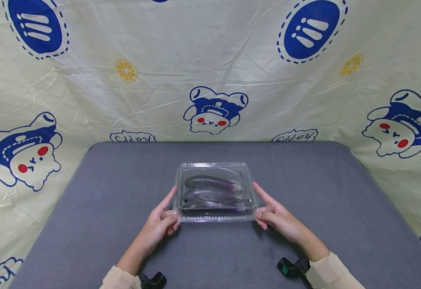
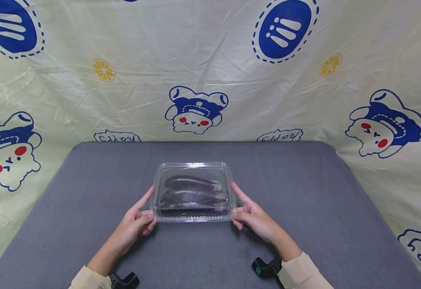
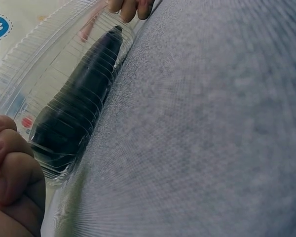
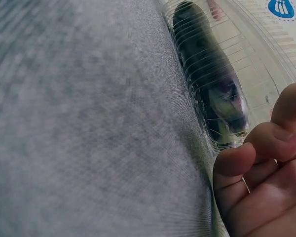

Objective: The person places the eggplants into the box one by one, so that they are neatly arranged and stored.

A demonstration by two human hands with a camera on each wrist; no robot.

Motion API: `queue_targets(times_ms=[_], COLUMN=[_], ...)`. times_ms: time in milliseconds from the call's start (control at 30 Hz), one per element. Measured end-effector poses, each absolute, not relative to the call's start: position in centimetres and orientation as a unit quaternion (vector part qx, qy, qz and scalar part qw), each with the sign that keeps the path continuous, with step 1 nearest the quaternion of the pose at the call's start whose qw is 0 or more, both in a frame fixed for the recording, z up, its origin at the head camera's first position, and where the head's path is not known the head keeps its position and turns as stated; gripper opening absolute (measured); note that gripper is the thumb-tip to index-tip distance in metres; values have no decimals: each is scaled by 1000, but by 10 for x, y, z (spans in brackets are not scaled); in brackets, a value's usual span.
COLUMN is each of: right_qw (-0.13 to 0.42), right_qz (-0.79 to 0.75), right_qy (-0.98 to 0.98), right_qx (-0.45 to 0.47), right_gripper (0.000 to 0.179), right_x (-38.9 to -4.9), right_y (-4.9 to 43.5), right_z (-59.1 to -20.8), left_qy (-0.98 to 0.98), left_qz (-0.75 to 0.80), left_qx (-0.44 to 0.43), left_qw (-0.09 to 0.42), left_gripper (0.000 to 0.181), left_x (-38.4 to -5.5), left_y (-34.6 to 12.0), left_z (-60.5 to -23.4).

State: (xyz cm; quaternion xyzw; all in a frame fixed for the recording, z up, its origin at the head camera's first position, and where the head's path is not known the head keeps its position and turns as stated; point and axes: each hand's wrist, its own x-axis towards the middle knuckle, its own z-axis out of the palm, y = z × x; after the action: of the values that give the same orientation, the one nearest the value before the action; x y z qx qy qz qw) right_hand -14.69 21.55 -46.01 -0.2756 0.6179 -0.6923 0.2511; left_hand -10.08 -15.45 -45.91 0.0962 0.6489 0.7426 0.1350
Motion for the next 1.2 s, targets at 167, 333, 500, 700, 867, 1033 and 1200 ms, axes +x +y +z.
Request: queue_targets(times_ms=[167,333,500,700,867,1033,1200], right_qw=[249,247,248,250,253,254,255], right_qz=[-689,-688,-688,-687,-689,-688,-688], right_qy=[623,624,626,624,623,628,634], right_qx=[-274,-275,-272,-275,-268,-260,-246], right_gripper=[81,81,82,82,81,79,79], right_x=[-146,-146,-146,-146,-146,-146,-145], right_y=[215,216,216,216,216,216,216], right_z=[-460,-461,-461,-462,-462,-462,-460], left_qy=[650,651,652,652,655,667,679], left_qz=[743,742,742,741,738,728,720], left_qx=[89,83,83,94,92,85,86], left_qw=[135,135,133,130,132,129,117], left_gripper=[75,76,76,77,78,77,76], left_x=[-101,-100,-100,-99,-100,-100,-100], left_y=[-154,-153,-152,-152,-152,-152,-152], left_z=[-458,-458,-458,-458,-458,-458,-457])
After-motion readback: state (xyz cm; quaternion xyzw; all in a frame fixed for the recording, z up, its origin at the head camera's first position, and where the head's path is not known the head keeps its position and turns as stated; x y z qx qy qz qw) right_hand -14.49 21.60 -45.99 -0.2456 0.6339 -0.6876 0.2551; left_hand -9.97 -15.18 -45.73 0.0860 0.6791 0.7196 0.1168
